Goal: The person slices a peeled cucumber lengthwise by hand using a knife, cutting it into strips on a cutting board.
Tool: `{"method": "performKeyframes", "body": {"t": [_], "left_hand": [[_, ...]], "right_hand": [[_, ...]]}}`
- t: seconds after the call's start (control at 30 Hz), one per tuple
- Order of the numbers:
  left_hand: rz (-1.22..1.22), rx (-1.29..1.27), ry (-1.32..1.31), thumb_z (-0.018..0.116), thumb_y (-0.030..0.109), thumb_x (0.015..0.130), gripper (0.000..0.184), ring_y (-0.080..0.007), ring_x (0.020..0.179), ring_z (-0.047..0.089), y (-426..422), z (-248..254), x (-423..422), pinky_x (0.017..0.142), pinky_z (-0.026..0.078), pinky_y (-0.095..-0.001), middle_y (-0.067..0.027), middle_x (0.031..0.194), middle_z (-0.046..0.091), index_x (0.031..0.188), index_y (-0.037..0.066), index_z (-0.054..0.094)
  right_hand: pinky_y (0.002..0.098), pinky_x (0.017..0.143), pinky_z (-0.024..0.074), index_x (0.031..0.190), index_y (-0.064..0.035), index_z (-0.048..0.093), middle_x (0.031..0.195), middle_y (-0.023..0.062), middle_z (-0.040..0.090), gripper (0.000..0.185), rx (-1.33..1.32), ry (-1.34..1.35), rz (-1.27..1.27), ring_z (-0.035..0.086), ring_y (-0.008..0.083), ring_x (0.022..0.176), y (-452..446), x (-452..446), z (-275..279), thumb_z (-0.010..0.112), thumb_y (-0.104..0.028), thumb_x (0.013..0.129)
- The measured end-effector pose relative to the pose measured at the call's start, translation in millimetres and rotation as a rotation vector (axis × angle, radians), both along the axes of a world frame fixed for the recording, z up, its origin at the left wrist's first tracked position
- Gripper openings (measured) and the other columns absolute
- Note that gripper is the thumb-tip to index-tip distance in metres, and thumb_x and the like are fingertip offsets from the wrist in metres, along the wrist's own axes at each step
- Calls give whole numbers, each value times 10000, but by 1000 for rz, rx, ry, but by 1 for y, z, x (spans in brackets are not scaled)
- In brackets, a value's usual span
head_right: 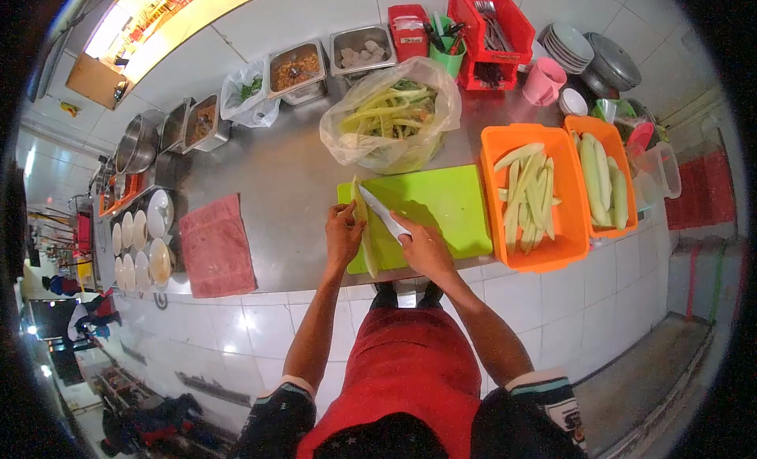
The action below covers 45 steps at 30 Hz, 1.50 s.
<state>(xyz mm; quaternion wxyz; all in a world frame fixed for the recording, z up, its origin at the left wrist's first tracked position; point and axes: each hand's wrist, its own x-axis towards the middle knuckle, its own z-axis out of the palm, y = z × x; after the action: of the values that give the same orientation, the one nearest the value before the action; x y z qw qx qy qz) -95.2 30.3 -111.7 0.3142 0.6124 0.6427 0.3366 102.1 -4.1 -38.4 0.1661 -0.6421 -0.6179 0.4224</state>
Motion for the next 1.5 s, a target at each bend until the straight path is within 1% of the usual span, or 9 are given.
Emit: {"method": "performKeyframes", "body": {"t": [0.07, 0.3, 0.37, 0.47, 0.6, 0.93, 1.2, 1.4, 1.5], "left_hand": [[-1, 14, 10, 719, 53, 794, 468, -220, 761, 633, 0, 2, 1, 707, 548, -331, -185, 1152, 570, 1249, -4, 626], [-51, 0, 7, 710, 1, 788, 514, -218, 776, 633, -1, 5, 0, 718, 556, -319, -183, 1186, 544, 1289, -9, 595], [-68, -14, -30, 706, -17, 783, 543, -229, 803, 638, -2, 5, -2, 734, 564, -314, -186, 1217, 523, 1310, -9, 574], [-102, -43, -66, 697, -48, 779, 593, -251, 855, 647, -3, 4, -7, 767, 578, -308, -191, 1271, 484, 1348, -9, 536], [-144, -52, -53, 692, -63, 783, 632, -267, 914, 657, -3, 5, -8, 782, 584, -312, -197, 1303, 459, 1381, -13, 495], [-292, -109, -4, 713, -33, 794, 694, -299, 940, 663, -12, 11, -25, 871, 560, -366, -169, 1456, 370, 1421, -32, 418], [-502, -107, 97, 824, 54, 717, 961, -349, 1098, 607, -3, 18, -36, 892, 555, -384, -159, 1511, 285, 1509, 38, 279], [-508, -165, 92, 847, 73, 693, 957, -313, 1015, 624, 0, 23, -37, 848, 558, -362, -159, 1494, 304, 1492, 19, 323], [-517, -122, 45, 846, 78, 700, 918, -292, 968, 631, 3, 19, -40, 841, 560, -356, -158, 1476, 328, 1473, 4, 357]], "right_hand": [[476, 791, 512, 1383, -244, 538, 995, 263, 661, 498, 89, 15, 11, 647, 431, 856, -8, 2, -4, 592, -118, 904], [468, 809, 510, 1378, -237, 543, 1044, 256, 662, 494, 155, 80, 16, 648, 423, 884, -14, 4, -9, 595, -118, 902], [411, 924, 477, 1388, -184, 533, 1218, 248, 615, 503, -2, 57, -9, 624, 402, 1064, -12, -2, 0, 581, -79, 899], [461, 854, 502, 1376, -225, 544, 1109, 252, 647, 476, 28, 35, -8, 635, 423, 963, -17, -2, -6, 592, -141, 910], [460, 871, 498, 1380, -225, 540, 1113, 248, 648, 473, 80, 29, 11, 632, 426, 983, -29, 2, -8, 587, -151, 915], [454, 924, 488, 1395, -224, 524, 1187, 238, 629, 481, 5, 31, -14, 620, 413, 1042, -47, 1, -6, 564, -157, 920], [475, 915, 490, 1376, -222, 545, 1164, 244, 635, 469, 72, 15, -26, 618, 427, 1022, -66, -2, -9, 571, -155, 913], [488, 842, 517, 1380, -232, 539, 1054, 255, 661, 480, -37, -23, -8, 643, 433, 934, -76, 3, -6, 587, -151, 909], [493, 824, 521, 1396, -252, 517, 1000, 259, 669, 501, 88, 21, -7, 650, 440, 889, -79, 5, -7, 590, -156, 910]]}}
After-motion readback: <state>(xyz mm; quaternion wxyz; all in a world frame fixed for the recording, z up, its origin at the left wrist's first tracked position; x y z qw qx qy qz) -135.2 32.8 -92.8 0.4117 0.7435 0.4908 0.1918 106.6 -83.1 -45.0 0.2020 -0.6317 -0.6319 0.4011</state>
